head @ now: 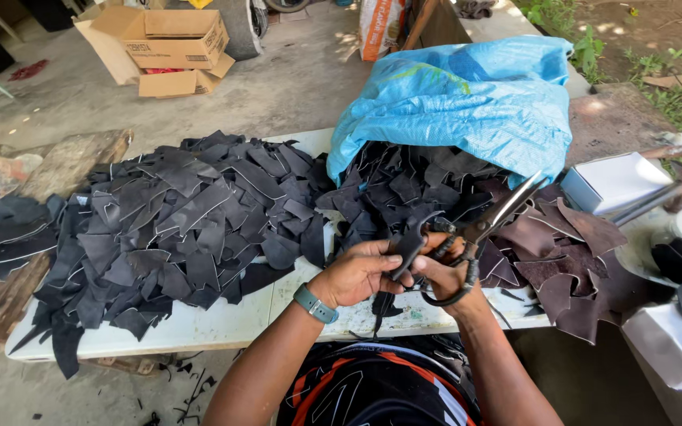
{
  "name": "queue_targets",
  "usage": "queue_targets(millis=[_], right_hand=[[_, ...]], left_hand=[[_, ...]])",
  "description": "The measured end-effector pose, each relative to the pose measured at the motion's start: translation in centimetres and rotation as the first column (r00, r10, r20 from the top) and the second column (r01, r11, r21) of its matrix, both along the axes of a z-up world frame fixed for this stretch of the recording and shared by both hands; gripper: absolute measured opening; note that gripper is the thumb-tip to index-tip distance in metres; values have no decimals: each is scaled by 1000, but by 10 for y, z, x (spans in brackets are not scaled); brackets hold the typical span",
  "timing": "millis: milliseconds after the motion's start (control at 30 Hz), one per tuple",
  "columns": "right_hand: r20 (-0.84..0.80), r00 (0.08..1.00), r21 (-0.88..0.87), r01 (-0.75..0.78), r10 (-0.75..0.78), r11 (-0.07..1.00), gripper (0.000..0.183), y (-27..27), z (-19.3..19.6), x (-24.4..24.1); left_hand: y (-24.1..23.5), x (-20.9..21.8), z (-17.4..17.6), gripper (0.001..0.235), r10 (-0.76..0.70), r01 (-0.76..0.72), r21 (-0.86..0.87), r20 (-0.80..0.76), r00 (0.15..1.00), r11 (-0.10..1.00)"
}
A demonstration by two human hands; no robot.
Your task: The person repeatedly picks up dark leather pieces from a pile and cuts them into smaller pieces using shears. The cut pieces are placed back onto the table, accumulating in a growing pile throughout the clip.
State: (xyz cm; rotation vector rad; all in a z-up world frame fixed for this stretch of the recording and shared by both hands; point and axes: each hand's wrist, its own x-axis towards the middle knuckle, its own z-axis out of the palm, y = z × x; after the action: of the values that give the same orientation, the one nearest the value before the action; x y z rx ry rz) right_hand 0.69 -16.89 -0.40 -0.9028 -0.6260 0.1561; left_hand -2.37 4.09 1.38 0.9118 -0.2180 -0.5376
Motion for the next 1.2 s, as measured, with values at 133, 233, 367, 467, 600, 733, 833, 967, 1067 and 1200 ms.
queue_targets(millis=[133,233,367,467,600,733,833,967,1067,1200], right_hand=[[-38,995,-37,89,-91,995,29,8,0,7],[-88,984,-123,141,-153,982,28,10,-3,9],[-244,925,-181,252,-292,951,25,25,-6,7],[-264,931,-118,229,-252,966,24,31,-3,8],[-118,977,-129,162,-178,978,20,15,-7,9],[-129,973,-390,126,-190,912,40,2,-19,-2],[-123,988,-544,9,-90,839,48,-3,-32,-20],[-76,997,-704,-56,4,708,51,2,-37,-36],[-31,999,-789,-11,-21,614,52,6,-35,-44],[-88,994,-841,-40,-63,539,48,13,-32,-46]], left_hand=[[11,2,-18,22,108,-135,280,109,988,951],[12,-6,-24,14,252,-419,357,428,868,835],[-4,-25,-8,18,477,-675,221,557,680,704],[-15,-35,18,38,506,-689,207,540,673,695],[-16,-32,38,15,469,-801,388,660,587,456],[6,-21,47,23,396,-878,200,833,386,434],[17,-21,48,30,368,-850,179,843,392,496],[22,-23,50,30,429,-818,292,737,523,496],[22,-22,47,28,429,-845,227,780,456,484],[30,-22,46,27,433,-796,267,723,538,543]])
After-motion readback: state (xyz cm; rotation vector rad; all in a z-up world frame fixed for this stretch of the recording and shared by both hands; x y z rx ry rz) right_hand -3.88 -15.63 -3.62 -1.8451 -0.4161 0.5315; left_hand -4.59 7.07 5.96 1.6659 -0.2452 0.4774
